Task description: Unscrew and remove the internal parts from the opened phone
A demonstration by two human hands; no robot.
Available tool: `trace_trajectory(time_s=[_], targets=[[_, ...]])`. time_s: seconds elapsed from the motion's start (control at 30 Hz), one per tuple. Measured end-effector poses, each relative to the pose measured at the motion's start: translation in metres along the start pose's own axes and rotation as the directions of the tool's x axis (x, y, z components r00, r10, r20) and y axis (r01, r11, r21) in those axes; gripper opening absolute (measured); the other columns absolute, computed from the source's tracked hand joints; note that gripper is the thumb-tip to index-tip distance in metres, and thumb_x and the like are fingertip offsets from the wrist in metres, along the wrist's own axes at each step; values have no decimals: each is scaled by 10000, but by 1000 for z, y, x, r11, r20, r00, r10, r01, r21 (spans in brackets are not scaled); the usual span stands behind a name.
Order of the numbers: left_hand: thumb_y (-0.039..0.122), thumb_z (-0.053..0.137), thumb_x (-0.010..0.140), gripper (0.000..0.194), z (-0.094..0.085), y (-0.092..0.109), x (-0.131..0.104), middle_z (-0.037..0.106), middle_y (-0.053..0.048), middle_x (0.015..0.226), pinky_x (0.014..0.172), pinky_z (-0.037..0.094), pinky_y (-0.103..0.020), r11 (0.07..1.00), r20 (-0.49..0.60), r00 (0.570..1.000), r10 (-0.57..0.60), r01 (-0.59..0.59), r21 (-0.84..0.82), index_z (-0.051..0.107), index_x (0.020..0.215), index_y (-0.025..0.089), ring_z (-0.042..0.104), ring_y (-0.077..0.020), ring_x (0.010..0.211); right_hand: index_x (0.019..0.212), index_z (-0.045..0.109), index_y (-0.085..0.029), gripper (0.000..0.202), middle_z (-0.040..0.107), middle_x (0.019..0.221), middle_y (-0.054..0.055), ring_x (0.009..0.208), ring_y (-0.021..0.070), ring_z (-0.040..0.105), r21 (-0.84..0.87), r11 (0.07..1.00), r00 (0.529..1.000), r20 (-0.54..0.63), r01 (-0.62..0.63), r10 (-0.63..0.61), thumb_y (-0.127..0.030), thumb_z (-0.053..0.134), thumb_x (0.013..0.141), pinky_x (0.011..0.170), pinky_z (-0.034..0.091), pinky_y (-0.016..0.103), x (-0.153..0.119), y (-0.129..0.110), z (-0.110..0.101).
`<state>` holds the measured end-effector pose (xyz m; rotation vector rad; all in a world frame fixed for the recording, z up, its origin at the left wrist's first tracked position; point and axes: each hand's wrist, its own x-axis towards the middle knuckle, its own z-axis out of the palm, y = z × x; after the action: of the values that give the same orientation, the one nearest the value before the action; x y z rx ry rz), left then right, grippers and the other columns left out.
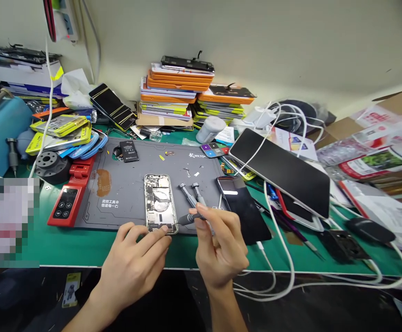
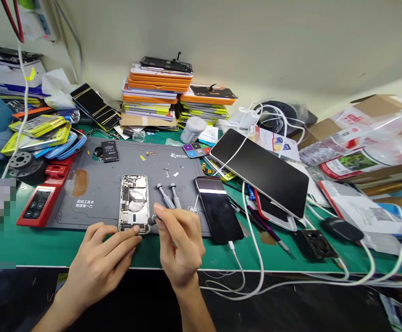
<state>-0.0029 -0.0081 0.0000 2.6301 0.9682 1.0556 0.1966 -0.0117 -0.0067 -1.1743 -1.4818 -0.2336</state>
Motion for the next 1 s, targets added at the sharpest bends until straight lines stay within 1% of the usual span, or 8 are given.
trace_trajectory(time_s=[0.23, 0.33, 0.43, 0.53, 0.67, 0.77, 0.87, 1.0], targets=[[109, 614, 1090, 225, 3, 0, 0, 831, -39, 1289, 876, 463, -397, 998, -3, 1000, 20, -20, 51, 727, 1281, 148, 624, -215, 903, 1594, 550, -302, 715, 821, 1162, 81, 901, 219, 799, -21, 999, 996, 86, 24, -22, -68, 772, 956, 680, 693, 353, -8, 1, 6], [134, 615, 1101, 201, 4, 0, -1, 838, -19, 1249, 851, 465, -387, 999, -24, 999, -25, 26, 30, 729, 1259, 181, 630, -199, 875, 1495, 622, -274, 679, 828, 1068, 61, 811, 215, 810, 53, 998, 998, -59, -36, 39, -15, 809, 895, 594, 668, 324, -11, -4, 5], [196, 627, 1114, 166, 5, 1, -2, 841, -11, 1217, 838, 474, -385, 998, -41, 997, -62, 62, -3, 725, 1248, 202, 642, -190, 869, 1430, 607, -289, 633, 805, 1064, 31, 880, 213, 838, 275, 948, 963, -168, -159, 210, -12, 802, 896, 620, 691, 299, -2, -18, 5], [216, 611, 1125, 149, 4, 2, -3, 838, -14, 1166, 827, 477, -389, 999, -42, 998, -48, 48, -7, 718, 1226, 199, 649, -194, 883, 1404, 569, -296, 493, 830, 1134, 55, 1003, 220, 852, 399, 841, 929, 100, -365, 355, -92, 738, 989, 764, 734, 342, 13, -33, 15], [176, 569, 1119, 199, 7, 0, -7, 751, -11, 861, 745, 431, -388, 998, -60, 997, -55, 57, 23, 682, 957, 189, 585, -202, 782, 1255, 706, -275, 200, 827, 1284, 82, 1182, 221, 825, 343, 801, 833, 455, -491, 316, -210, 646, 1076, 992, 711, 382, 25, -41, 39], [164, 577, 1097, 271, 11, -3, -10, 679, -9, 771, 725, 418, -386, 998, -86, 995, -54, 56, 24, 616, 831, 197, 558, -205, 761, 1164, 757, -272, 172, 818, 1351, 73, 1162, 215, 832, 335, 771, 770, 566, -542, 295, -272, 597, 1103, 1025, 699, 383, 26, -40, 53], [157, 605, 1073, 226, 15, -4, -12, 680, -4, 780, 724, 423, -383, 998, -97, 993, -61, 61, -1, 619, 851, 198, 563, -202, 767, 1130, 763, -272, 169, 827, 1342, 67, 1098, 211, 848, 322, 726, 713, 624, -607, 319, -324, 605, 1097, 999, 704, 373, 25, -39, 58], [152, 610, 1066, 228, 15, -4, -13, 676, -4, 773, 720, 429, -382, 998, -110, 992, -66, 66, -4, 620, 844, 201, 557, -199, 766, 1099, 771, -258, 183, 827, 1346, 83, 1093, 222, 848, 326, 685, 683, 645, -651, 343, -363, 621, 1086, 1006, 697, 384, 24, -38, 58]])
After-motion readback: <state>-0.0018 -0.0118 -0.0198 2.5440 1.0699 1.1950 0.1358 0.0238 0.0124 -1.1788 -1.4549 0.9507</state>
